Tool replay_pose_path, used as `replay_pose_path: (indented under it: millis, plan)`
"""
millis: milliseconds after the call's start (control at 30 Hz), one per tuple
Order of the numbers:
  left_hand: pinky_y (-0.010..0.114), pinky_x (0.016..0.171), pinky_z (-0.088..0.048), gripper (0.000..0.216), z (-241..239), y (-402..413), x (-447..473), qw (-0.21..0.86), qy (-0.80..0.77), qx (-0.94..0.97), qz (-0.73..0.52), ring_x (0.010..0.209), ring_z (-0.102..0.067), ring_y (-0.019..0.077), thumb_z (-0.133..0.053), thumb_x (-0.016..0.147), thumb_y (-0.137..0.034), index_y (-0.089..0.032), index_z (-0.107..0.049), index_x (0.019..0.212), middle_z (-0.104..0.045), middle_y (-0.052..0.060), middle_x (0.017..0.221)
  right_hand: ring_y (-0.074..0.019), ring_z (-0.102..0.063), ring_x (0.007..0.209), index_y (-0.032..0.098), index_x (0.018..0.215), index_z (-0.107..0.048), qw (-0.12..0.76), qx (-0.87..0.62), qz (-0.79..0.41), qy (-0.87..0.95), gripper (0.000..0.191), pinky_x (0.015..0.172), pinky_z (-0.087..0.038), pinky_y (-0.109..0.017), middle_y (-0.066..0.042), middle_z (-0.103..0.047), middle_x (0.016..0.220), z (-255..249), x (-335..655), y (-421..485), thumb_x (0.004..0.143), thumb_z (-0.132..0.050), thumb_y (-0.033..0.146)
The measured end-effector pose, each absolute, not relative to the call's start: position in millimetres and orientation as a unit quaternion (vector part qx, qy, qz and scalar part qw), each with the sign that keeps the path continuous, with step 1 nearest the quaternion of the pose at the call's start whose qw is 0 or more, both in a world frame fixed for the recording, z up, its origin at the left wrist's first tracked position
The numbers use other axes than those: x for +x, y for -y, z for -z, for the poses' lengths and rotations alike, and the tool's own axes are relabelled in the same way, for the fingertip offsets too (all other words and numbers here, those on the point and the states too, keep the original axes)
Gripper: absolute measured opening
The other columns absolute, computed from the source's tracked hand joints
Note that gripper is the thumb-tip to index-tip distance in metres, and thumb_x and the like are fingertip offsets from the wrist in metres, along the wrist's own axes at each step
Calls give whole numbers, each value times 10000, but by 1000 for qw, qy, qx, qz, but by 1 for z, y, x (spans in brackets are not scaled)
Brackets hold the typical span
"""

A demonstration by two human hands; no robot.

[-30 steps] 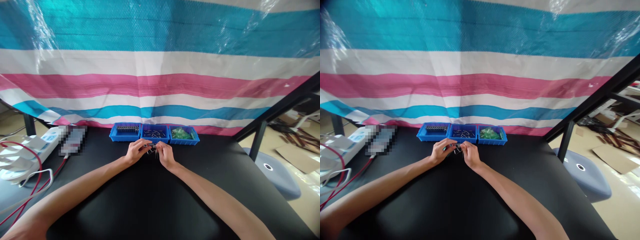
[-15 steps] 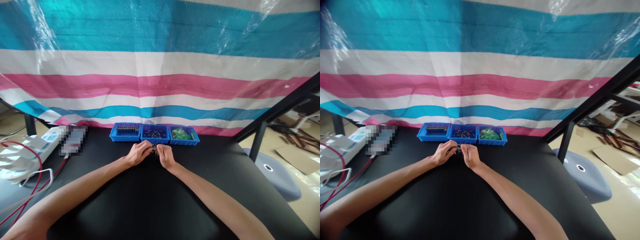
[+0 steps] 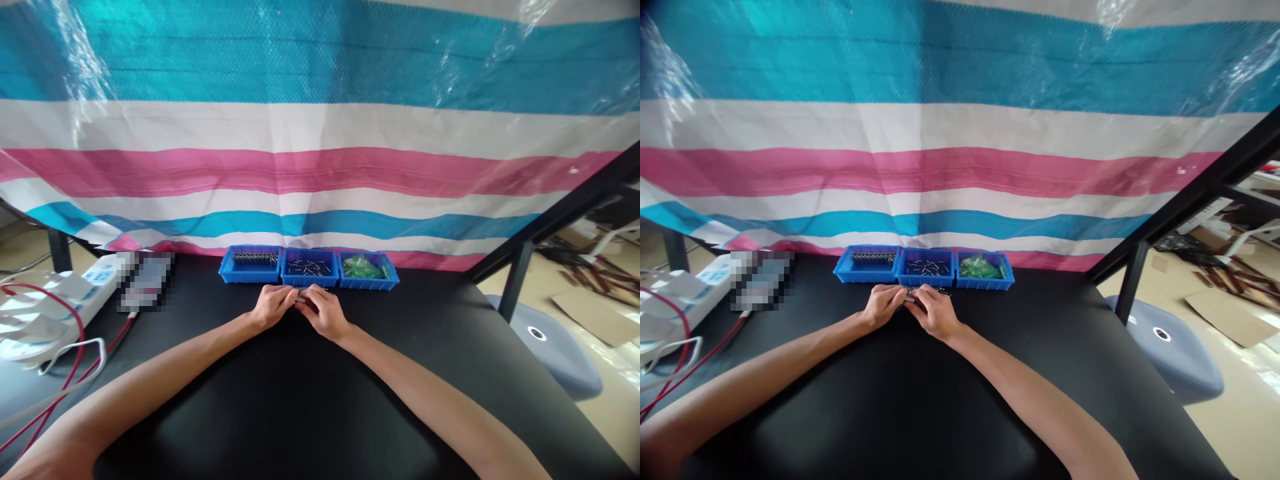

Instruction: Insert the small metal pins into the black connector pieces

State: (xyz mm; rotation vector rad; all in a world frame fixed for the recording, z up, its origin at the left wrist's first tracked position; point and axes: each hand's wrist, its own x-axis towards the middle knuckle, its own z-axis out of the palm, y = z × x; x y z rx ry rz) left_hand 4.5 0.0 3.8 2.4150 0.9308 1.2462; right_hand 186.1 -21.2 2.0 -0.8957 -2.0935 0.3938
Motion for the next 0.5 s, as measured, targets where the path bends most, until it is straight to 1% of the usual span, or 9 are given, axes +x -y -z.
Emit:
replay_pose_path:
  millis: [100, 200, 267, 333, 400, 433, 500]
  plan:
    - [211, 477, -316, 442, -5, 0, 4, 153, -300, 833, -439, 460, -384, 67, -381, 970, -283, -144, -506, 569, -463, -9, 526, -148, -566, 736, 200, 887, -557, 392, -348, -157, 837, 211, 656, -437, -245, -42, -582, 833, -2, 187, 21, 970, -432, 349]
    - [209, 463, -294, 479, -6, 2, 4, 149, -296, 827, -453, 445, -340, 60, -374, 970, -285, -143, -452, 519, -405, -21, 499, -134, -507, 643, 199, 759, -494, 402, -371, -163, 821, 312, 607, -399, -247, -22, -527, 737, -3, 187, 20, 992, -347, 346]
    - [203, 476, -310, 450, -7, 3, 3, 140, -320, 819, -456, 461, -346, 62, -371, 970, -284, -143, -465, 554, -410, -23, 518, -127, -468, 593, 204, 686, -434, 422, -385, -174, 802, 375, 578, -369, -248, -6, -482, 668, -3, 188, 18, 1002, -296, 351]
    - [192, 510, -351, 350, -7, 3, 3, 136, -350, 810, -450, 490, -388, 65, -386, 966, -290, -144, -535, 684, -467, -23, 565, -122, -447, 558, 206, 645, -393, 435, -390, -190, 789, 416, 561, -344, -250, 5, -452, 614, -2, 188, 17, 1008, -257, 357]
    - [183, 547, -396, 219, -6, 3, 3, 135, -363, 812, -436, 520, -447, 67, -448, 946, -313, -151, -577, 875, -538, -23, 630, -120, -441, 535, 205, 627, -384, 437, -391, -204, 784, 442, 557, -332, -254, 8, -449, 582, -1, 188, 16, 1011, -234, 365]
    - [178, 558, -412, 195, -6, 2, 3, 132, -360, 818, -429, 530, -472, 66, -489, 931, -328, -157, -580, 953, -569, -22, 665, -119, -441, 527, 204, 623, -388, 437, -392, -209, 782, 450, 557, -330, -255, 8, -453, 573, -1, 189, 16, 1011, -229, 369]
    - [169, 565, -431, 221, -5, 1, 4, 116, -340, 834, -419, 545, -507, 63, -554, 901, -346, -172, -587, 1034, -615, -11, 734, -120, -448, 517, 202, 617, -404, 440, -395, -218, 777, 465, 555, -332, -256, 4, -469, 565, 1, 189, 16, 1009, -228, 379]
